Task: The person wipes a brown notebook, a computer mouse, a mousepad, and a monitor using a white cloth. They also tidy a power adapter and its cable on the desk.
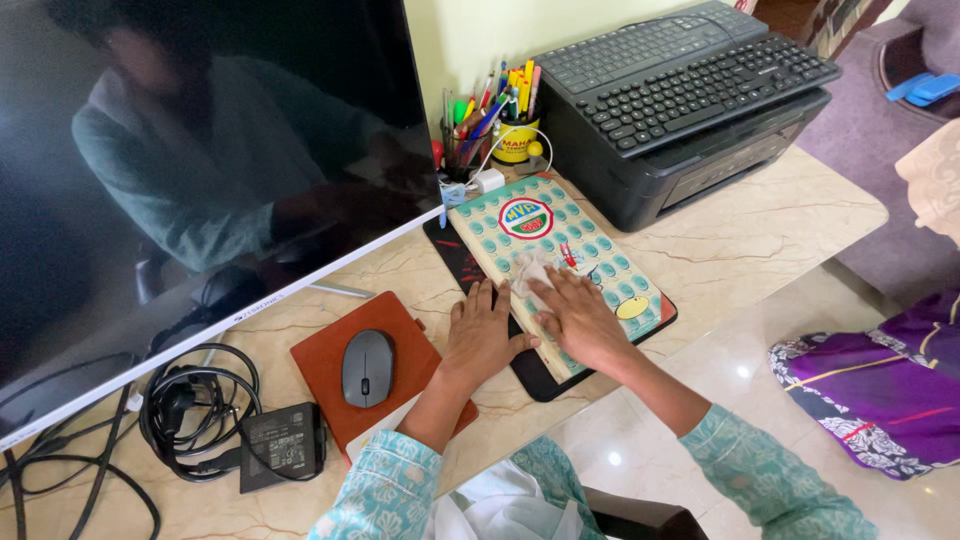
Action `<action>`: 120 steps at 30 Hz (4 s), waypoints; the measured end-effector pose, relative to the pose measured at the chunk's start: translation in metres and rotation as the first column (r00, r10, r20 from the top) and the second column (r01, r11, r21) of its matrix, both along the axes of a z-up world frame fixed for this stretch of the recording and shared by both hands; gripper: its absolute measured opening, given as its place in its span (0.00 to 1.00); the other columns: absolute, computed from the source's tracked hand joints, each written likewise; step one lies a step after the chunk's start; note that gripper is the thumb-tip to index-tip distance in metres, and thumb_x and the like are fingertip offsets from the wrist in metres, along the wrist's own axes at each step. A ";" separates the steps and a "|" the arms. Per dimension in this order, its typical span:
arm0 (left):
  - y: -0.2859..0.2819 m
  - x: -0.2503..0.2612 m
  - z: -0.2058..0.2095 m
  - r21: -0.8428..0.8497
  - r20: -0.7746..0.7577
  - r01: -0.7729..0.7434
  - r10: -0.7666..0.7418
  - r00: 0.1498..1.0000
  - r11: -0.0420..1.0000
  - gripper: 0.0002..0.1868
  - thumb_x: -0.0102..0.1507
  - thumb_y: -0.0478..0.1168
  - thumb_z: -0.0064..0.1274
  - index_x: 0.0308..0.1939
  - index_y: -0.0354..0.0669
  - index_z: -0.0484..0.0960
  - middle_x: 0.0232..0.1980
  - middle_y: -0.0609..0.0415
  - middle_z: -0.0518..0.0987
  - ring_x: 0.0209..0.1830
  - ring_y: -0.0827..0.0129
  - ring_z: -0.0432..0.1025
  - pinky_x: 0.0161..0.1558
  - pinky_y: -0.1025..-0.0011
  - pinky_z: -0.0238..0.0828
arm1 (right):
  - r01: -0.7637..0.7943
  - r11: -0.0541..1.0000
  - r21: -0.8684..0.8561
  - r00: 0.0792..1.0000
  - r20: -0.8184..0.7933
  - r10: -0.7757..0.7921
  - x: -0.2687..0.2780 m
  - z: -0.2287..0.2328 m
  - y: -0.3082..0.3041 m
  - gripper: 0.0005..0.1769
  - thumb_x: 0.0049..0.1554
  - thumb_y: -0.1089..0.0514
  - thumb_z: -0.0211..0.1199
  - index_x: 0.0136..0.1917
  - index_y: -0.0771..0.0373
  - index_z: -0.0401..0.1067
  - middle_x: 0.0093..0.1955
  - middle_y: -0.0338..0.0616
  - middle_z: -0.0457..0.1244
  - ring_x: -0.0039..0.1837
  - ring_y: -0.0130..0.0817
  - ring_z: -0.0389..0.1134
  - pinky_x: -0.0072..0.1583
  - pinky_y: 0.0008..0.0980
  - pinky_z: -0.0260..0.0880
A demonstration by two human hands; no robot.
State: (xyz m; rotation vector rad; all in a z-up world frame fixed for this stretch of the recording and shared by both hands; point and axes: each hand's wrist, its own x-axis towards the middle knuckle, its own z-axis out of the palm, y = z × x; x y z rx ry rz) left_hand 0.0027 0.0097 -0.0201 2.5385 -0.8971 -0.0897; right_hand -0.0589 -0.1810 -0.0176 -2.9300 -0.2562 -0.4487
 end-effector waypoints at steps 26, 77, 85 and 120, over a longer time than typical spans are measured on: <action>-0.008 0.011 0.009 -0.667 -0.733 -0.596 -0.248 0.634 0.447 0.43 0.60 0.43 0.54 0.77 0.33 0.58 0.66 0.51 0.75 0.58 0.69 0.71 0.55 0.72 0.63 | 0.470 0.842 0.264 0.853 0.110 -0.510 -0.016 -0.012 -0.082 0.23 0.55 0.53 0.63 0.64 0.55 0.72 0.61 0.53 0.65 0.63 0.55 0.64 0.63 0.51 0.64; 0.082 -0.056 0.018 -0.516 -0.856 -0.653 -0.364 0.367 0.555 0.26 0.60 0.41 0.52 0.60 0.33 0.74 0.54 0.46 0.83 0.51 0.64 0.78 0.52 0.68 0.76 | -0.073 0.953 0.295 0.985 0.172 0.023 0.143 -0.024 -0.089 0.15 0.64 0.59 0.55 0.63 0.63 0.70 0.64 0.60 0.64 0.67 0.59 0.65 0.66 0.48 0.64; 0.090 -0.062 0.030 -0.541 -0.831 -0.713 -0.416 0.370 0.447 0.27 0.58 0.38 0.51 0.62 0.31 0.73 0.54 0.43 0.82 0.50 0.61 0.78 0.53 0.64 0.76 | -0.297 0.903 0.311 0.955 0.106 0.278 0.221 -0.026 -0.025 0.17 0.61 0.58 0.57 0.63 0.56 0.72 0.69 0.56 0.64 0.74 0.52 0.61 0.68 0.45 0.63; 0.052 -0.050 0.031 -0.500 -0.859 -0.775 -0.339 0.385 0.387 0.22 0.63 0.42 0.48 0.56 0.30 0.77 0.51 0.43 0.84 0.49 0.60 0.79 0.53 0.64 0.76 | 0.193 0.976 0.101 0.966 0.157 -0.207 -0.022 -0.015 -0.213 0.23 0.61 0.61 0.55 0.69 0.58 0.71 0.71 0.55 0.63 0.75 0.54 0.60 0.75 0.49 0.57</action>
